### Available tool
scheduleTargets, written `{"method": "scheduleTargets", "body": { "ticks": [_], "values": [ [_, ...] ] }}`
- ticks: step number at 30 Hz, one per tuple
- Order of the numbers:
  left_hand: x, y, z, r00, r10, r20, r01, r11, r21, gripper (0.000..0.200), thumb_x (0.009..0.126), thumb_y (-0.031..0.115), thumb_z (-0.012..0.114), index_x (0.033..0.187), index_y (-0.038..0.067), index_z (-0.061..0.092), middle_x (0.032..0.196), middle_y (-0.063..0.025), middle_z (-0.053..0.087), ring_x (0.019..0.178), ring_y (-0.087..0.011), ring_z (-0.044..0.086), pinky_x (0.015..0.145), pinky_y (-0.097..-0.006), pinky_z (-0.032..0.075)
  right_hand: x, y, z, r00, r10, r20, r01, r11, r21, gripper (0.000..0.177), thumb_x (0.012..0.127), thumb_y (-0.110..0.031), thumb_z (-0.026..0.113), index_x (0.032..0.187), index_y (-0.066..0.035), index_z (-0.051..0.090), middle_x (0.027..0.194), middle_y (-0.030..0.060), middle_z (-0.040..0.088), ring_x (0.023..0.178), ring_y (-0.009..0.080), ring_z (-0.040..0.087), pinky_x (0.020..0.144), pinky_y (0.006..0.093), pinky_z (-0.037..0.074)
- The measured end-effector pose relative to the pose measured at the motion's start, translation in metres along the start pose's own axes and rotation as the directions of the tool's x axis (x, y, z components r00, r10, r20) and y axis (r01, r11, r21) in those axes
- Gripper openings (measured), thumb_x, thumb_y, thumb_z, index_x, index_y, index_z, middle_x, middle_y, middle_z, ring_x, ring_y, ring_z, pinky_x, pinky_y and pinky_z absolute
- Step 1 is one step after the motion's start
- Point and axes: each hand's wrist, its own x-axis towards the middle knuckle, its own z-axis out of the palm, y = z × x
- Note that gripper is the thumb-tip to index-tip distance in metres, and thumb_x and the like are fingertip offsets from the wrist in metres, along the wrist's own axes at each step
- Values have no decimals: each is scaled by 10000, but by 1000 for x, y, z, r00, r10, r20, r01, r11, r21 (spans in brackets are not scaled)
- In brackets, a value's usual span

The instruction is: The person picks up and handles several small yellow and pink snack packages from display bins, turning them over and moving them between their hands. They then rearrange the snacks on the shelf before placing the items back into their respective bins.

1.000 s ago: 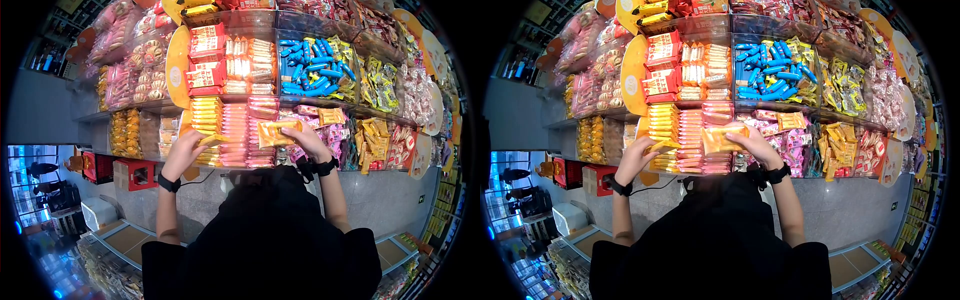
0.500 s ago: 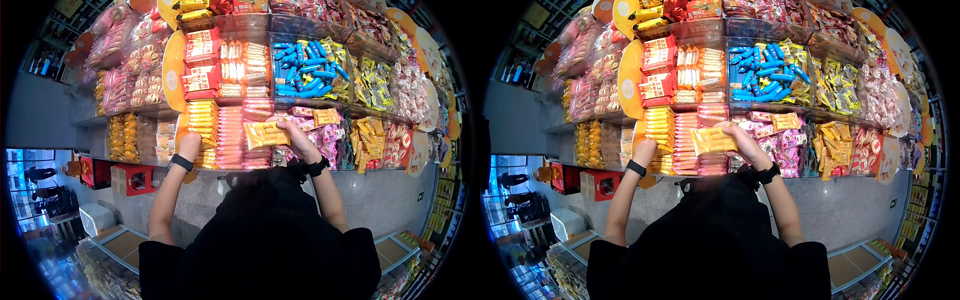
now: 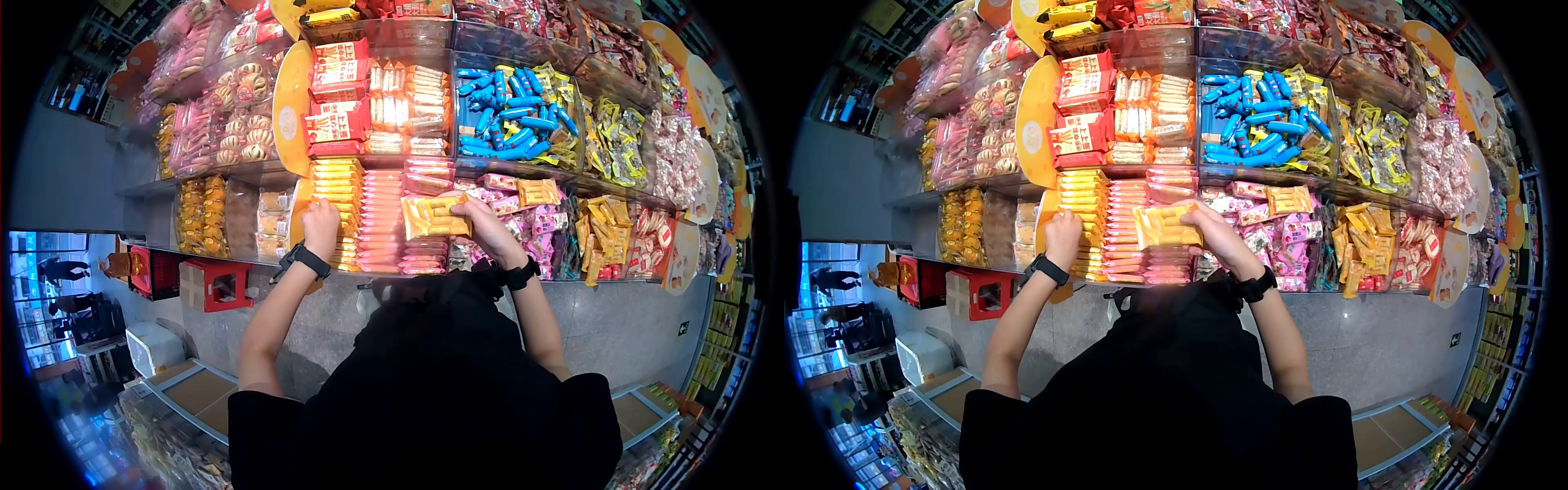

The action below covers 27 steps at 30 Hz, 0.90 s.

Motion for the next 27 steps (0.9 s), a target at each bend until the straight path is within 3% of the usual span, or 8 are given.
{"method": "scheduleTargets", "body": {
  "ticks": [5,8,10,12,18,20,21,27],
  "values": [
    [-4,-14,-8,1000,-18,-11,16,975,-221,47,738,107,571,785,110,565,809,-45,534,779,-205,575,534,-339,471,12,15,-5,996,-89,31,92,990,-109,238,860,-133,476,1073,-33,511,867,5,546,725,41,492,588,202,414],
    [-7,-28,-46,998,62,27,-32,782,-622,243,702,104,635,923,65,543,914,-97,545,865,-267,550,729,-357,461,14,19,2,975,-210,74,223,925,-306,218,859,-148,516,1047,-39,532,823,-22,523,662,24,462,507,189,391],
    [-2,-23,-69,947,135,-292,-321,324,-890,374,729,161,647,1068,64,522,1037,-131,535,972,-281,503,864,-364,394,23,35,0,948,-260,186,317,835,-450,235,872,-158,539,1075,-49,497,825,-9,542,657,31,509,509,186,411],
    [-8,-17,-104,897,276,-345,-397,162,-903,441,745,170,645,1144,52,498,1109,-146,518,1025,-272,472,907,-352,361,20,31,20,942,-263,206,332,814,-476,296,853,-175,551,1100,-19,510,799,23,561,619,59,530,536,207,435],
    [-12,-21,-95,861,274,-428,-501,324,-802,373,697,129,665,1036,30,546,879,-113,571,858,-274,520,764,-364,399,20,25,33,851,-424,310,525,666,-530,344,827,-170,597,1126,-28,505,935,42,552,765,82,543,569,224,459],
    [-17,-39,-90,918,311,-247,-382,525,-761,267,649,85,662,896,27,578,821,-116,528,812,-279,510,739,-375,397,15,13,17,919,-361,161,395,842,-368,324,843,-137,585,1136,-27,502,1047,42,512,852,77,528,736,218,459],
    [-20,-42,-86,918,310,-246,-380,523,-763,267,649,85,662,896,27,578,821,-116,528,812,-279,510,739,-375,397,11,4,6,910,-402,102,393,756,-523,318,850,-145,578,1133,-22,501,1037,32,533,876,83,532,793,231,441],
    [-30,-40,-28,967,223,-123,-251,754,-606,52,685,40,533,676,26,583,858,-159,511,802,-308,548,650,-408,467,4,5,-65,899,-420,-122,327,830,-453,240,847,-168,581,1040,-27,559,925,3,570,842,61,523,699,208,430]
  ]
}}
